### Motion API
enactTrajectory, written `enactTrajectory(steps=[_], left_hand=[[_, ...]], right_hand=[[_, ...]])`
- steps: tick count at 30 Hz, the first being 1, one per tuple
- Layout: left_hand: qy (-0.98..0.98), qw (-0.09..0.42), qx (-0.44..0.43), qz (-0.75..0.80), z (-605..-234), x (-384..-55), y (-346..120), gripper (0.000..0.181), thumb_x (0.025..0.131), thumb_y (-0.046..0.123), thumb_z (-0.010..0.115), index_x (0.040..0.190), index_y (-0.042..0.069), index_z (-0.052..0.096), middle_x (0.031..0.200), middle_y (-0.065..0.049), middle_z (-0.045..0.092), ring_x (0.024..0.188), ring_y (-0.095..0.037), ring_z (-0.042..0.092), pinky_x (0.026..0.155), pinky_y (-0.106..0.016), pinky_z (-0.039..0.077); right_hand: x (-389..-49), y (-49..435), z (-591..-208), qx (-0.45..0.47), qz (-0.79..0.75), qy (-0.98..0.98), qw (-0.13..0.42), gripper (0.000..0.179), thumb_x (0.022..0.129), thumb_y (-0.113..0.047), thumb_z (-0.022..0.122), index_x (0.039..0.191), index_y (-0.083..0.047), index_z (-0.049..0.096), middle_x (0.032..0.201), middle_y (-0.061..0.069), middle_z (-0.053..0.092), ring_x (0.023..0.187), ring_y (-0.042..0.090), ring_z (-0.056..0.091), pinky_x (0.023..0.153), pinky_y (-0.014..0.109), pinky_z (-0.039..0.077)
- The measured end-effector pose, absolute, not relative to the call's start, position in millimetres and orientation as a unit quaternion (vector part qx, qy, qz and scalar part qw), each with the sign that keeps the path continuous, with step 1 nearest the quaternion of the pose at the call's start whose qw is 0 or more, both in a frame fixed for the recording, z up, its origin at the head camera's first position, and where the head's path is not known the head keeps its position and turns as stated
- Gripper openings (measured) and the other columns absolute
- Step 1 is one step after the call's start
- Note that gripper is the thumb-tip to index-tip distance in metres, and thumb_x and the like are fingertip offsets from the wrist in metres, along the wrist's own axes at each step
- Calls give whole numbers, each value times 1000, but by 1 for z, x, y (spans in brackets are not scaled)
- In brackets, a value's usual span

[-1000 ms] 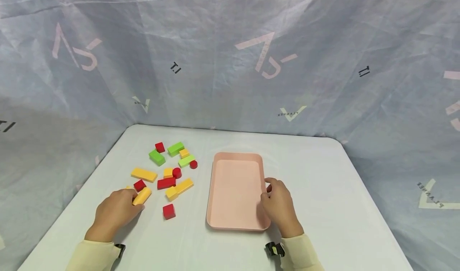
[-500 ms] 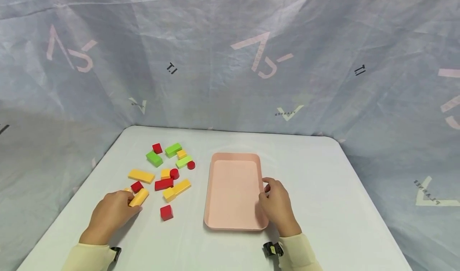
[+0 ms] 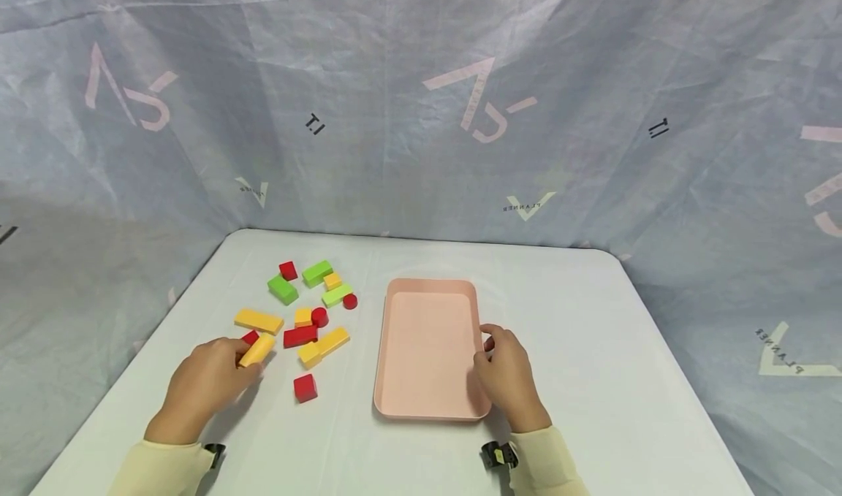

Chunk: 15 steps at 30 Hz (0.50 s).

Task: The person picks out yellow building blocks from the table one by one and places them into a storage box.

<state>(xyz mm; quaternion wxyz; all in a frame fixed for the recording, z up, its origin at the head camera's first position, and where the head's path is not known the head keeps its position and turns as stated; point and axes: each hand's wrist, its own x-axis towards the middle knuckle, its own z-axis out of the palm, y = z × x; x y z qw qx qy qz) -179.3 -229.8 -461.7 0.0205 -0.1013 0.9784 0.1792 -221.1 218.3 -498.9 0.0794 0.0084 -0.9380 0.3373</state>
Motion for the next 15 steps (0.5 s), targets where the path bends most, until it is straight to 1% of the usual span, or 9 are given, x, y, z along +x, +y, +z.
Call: enactTrajectory(steps=[5, 8, 12, 15], left_hand=[[980, 16, -86, 180, -454, -181, -219, 39, 86, 23, 82, 115, -1, 73, 86, -9, 65, 70, -22, 54, 61, -37, 49], [981, 11, -79, 179, -451, -182, -213, 42, 85, 24, 83, 118, 0, 73, 92, -10, 69, 71, -22, 55, 62, -36, 50], [983, 9, -67, 171, -448, -182, -207, 47, 84, 26, 84, 124, 3, 72, 98, -9, 72, 71, -20, 56, 59, -35, 49], [984, 11, -60, 166, -446, -181, -203, 49, 85, 27, 84, 126, 4, 72, 100, -9, 72, 72, -20, 56, 57, -34, 47]], right_hand=[[-220, 218, -498, 10, 341, -937, 78, 46, 90, -5, 58, 136, -5, 62, 98, 9, 61, 76, 17, 56, 66, 30, 46], [-219, 218, -497, 12, 341, -937, 78, 46, 90, -5, 58, 136, -4, 62, 98, 9, 61, 76, 17, 56, 66, 31, 46], [-219, 219, -496, 13, 341, -937, 75, 46, 91, -5, 58, 136, -4, 62, 98, 10, 61, 76, 17, 55, 65, 31, 46], [-219, 218, -496, 12, 341, -937, 74, 46, 91, -5, 58, 136, -4, 62, 98, 10, 61, 76, 18, 56, 65, 31, 47]])
